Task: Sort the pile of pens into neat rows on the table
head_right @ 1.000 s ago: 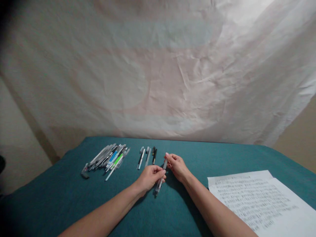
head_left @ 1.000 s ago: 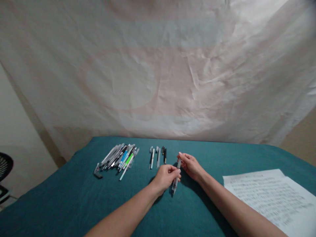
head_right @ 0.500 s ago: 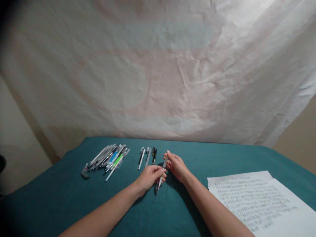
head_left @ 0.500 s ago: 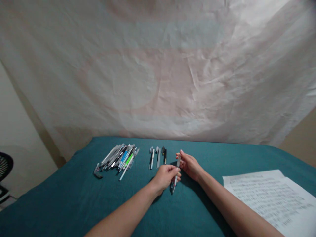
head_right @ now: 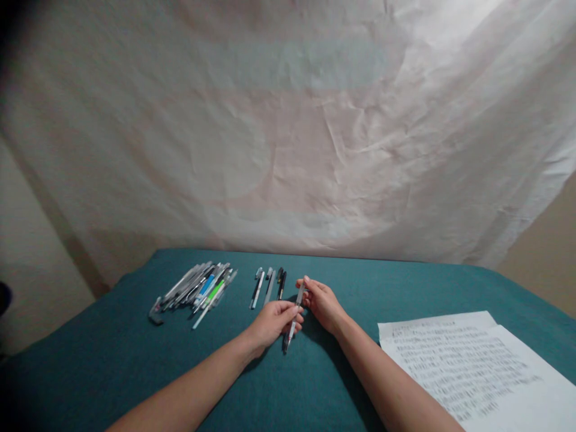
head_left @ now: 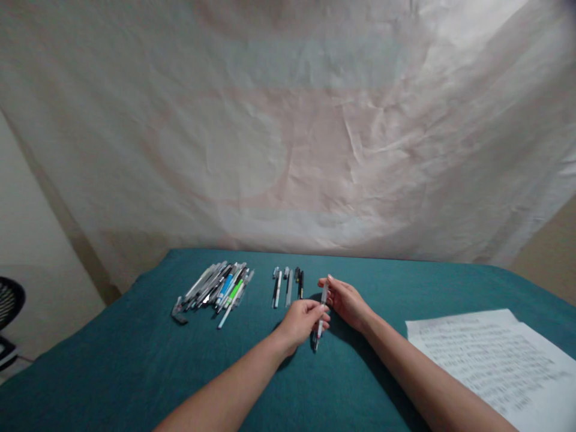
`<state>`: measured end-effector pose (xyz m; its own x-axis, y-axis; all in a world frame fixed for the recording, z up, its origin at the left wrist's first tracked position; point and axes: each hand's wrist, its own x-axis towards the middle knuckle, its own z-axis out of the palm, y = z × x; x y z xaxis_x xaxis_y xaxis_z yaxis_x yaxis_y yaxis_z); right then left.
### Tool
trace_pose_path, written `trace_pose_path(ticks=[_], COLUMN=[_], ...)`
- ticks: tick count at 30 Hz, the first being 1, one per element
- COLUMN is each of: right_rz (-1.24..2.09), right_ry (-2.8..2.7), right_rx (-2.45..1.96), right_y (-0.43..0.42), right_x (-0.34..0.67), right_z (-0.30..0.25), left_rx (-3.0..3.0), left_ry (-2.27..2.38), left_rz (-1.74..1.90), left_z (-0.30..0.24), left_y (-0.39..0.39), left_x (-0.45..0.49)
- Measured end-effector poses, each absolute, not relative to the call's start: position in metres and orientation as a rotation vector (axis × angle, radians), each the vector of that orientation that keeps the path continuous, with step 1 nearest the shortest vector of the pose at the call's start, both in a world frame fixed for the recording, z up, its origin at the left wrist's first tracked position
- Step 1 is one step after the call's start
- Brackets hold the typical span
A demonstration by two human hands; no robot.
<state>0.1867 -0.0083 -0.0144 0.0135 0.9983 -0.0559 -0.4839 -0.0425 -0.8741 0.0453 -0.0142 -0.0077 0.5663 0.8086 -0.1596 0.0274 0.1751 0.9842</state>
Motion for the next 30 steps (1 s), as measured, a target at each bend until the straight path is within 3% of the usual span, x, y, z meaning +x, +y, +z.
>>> trace_pose_path(ticks=[30], right_rz=[1.407], right_ry=[-0.778], right_rx=[-0.868], right_y=[-0.0082], right_x=[0.1864], right_z=[-0.0166], left_rx=[1.312], left_ry=[0.818], left_rz=[0.641], left_z=[-0.0088], left_y=[-0.0146], left_x=[0.0444])
